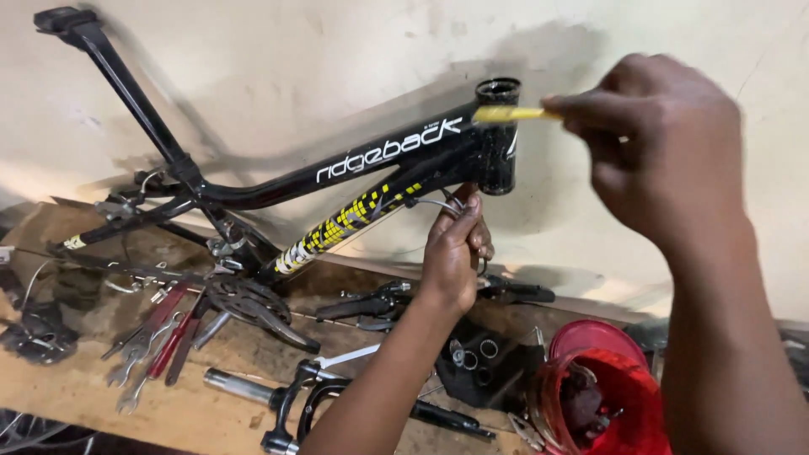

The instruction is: Cleaning the head tube of a bicycle frame using a brush and a rag

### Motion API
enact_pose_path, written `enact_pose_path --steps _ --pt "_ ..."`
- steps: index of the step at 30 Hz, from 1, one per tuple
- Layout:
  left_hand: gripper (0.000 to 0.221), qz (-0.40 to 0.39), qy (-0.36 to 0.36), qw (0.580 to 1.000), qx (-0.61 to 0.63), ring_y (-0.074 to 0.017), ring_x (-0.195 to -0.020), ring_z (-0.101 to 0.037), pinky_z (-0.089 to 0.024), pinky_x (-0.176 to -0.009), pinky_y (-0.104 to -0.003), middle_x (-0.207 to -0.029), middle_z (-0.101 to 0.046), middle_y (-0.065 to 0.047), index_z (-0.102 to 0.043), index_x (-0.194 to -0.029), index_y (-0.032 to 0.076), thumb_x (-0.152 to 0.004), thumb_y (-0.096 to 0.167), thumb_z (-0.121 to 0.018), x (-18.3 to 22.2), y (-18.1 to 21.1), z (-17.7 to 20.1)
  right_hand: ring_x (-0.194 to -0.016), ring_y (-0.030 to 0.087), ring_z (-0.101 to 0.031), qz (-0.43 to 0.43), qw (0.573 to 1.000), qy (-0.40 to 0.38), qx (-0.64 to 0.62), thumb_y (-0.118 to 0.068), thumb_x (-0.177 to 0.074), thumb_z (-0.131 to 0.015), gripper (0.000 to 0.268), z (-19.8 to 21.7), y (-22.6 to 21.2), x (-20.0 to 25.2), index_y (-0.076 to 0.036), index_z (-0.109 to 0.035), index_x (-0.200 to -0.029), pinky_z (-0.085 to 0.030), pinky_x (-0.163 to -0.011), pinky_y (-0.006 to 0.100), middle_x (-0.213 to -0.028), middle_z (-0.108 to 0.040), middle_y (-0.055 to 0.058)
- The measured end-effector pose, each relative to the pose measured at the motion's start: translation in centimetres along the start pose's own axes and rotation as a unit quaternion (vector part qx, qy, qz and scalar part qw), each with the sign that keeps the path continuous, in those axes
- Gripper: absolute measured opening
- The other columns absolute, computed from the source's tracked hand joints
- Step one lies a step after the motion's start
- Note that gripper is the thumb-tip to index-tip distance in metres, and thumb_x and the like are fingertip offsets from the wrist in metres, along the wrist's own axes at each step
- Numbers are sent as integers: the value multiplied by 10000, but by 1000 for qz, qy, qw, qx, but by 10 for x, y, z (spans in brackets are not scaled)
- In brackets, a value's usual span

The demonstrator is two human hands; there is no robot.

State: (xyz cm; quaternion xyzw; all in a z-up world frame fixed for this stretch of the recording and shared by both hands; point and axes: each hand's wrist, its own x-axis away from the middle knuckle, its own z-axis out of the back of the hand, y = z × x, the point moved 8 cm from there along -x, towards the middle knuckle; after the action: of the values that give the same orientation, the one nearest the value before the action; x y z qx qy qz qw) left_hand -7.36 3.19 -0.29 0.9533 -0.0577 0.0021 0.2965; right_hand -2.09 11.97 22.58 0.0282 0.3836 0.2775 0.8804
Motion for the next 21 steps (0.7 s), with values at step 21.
enact_pose_path --steps 21 --pt "514 -98 52 991 -77 -239 -1066 -689 -515 -853 -289 -1174 -693 -95 -584 -1280 42 -778 23 -692 1 -21 55 -933 320 -675 -526 802 -256 -123 -132 -838 -550 356 -63 26 387 -153 -736 -1141 -489 -817 432 -997 -750 145"
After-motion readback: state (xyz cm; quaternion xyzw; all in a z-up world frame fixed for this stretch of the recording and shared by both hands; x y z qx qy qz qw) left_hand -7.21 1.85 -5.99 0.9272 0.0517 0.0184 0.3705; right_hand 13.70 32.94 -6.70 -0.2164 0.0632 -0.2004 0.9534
